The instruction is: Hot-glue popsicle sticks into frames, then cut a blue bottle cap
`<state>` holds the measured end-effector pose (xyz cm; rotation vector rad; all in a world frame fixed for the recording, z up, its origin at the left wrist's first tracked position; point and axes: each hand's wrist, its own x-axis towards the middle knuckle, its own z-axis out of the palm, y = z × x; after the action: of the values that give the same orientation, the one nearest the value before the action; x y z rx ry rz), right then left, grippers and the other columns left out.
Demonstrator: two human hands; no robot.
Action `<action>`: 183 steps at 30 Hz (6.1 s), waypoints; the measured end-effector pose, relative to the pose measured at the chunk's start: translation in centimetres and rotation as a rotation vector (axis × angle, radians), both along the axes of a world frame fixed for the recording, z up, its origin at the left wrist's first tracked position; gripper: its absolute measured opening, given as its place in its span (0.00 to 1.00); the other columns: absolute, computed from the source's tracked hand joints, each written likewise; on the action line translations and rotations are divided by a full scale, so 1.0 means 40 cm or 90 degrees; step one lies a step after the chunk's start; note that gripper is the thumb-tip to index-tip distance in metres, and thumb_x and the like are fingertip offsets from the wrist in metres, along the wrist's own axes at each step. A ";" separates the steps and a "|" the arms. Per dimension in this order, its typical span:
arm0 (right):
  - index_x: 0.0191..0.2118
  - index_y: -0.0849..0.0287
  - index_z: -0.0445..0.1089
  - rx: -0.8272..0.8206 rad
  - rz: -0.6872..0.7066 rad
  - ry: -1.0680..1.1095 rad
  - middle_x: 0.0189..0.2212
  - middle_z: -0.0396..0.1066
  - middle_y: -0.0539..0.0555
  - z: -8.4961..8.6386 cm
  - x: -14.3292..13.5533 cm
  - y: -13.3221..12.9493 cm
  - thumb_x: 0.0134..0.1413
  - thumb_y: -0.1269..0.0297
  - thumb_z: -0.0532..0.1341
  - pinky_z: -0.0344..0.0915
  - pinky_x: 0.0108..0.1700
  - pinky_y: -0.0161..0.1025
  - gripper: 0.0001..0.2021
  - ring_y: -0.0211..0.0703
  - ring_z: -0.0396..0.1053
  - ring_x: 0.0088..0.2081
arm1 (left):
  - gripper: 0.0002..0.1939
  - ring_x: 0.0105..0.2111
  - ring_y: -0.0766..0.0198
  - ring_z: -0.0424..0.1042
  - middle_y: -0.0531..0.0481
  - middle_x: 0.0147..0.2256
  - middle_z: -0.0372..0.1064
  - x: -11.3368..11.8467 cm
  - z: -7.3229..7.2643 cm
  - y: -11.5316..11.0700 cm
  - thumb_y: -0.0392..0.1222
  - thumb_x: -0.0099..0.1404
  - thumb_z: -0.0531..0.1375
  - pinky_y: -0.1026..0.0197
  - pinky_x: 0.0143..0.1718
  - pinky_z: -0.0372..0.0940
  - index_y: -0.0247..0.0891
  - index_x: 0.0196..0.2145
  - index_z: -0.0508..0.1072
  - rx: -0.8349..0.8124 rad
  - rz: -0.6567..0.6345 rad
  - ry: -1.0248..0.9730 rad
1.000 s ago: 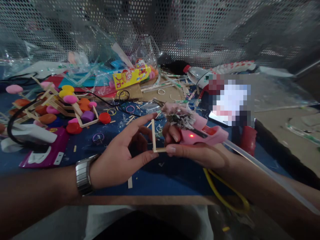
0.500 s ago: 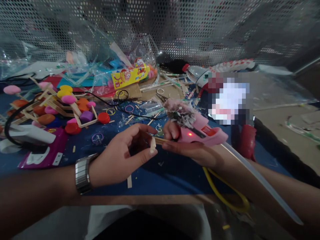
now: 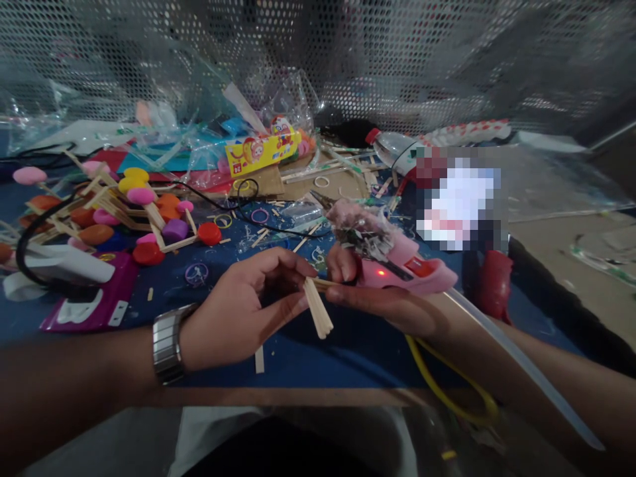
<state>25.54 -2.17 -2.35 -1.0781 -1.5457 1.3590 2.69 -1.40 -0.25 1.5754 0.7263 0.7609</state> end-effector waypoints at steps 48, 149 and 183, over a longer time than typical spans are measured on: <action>0.28 0.56 0.60 -0.251 0.175 0.211 0.32 0.69 0.46 0.077 -0.018 -0.023 0.56 0.61 0.73 0.71 0.31 0.32 0.20 0.33 0.71 0.29 | 0.09 0.38 0.67 0.81 0.50 0.37 0.84 -0.010 0.002 0.007 0.36 0.62 0.73 0.69 0.43 0.74 0.37 0.41 0.83 0.306 0.038 0.034; 0.28 0.55 0.58 -0.195 0.096 0.195 0.28 0.63 0.45 0.066 -0.018 -0.019 0.50 0.50 0.75 0.52 0.25 0.34 0.25 0.33 0.58 0.26 | 0.05 0.40 0.67 0.76 0.50 0.39 0.76 -0.001 0.003 -0.002 0.40 0.70 0.66 0.68 0.42 0.71 0.40 0.43 0.78 0.019 0.032 -0.056; 0.44 0.48 0.69 -0.156 -0.071 0.207 0.35 0.73 0.47 0.032 -0.027 0.003 0.37 0.71 0.74 0.68 0.32 0.40 0.25 0.44 0.71 0.33 | 0.11 0.24 0.62 0.81 0.49 0.28 0.78 0.036 0.021 0.019 0.31 0.78 0.49 0.67 0.21 0.75 0.34 0.38 0.69 -0.480 0.155 -0.146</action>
<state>24.45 -2.05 -1.07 -1.0113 -1.0896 1.5862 4.12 -0.65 0.57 0.7169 0.9063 0.7113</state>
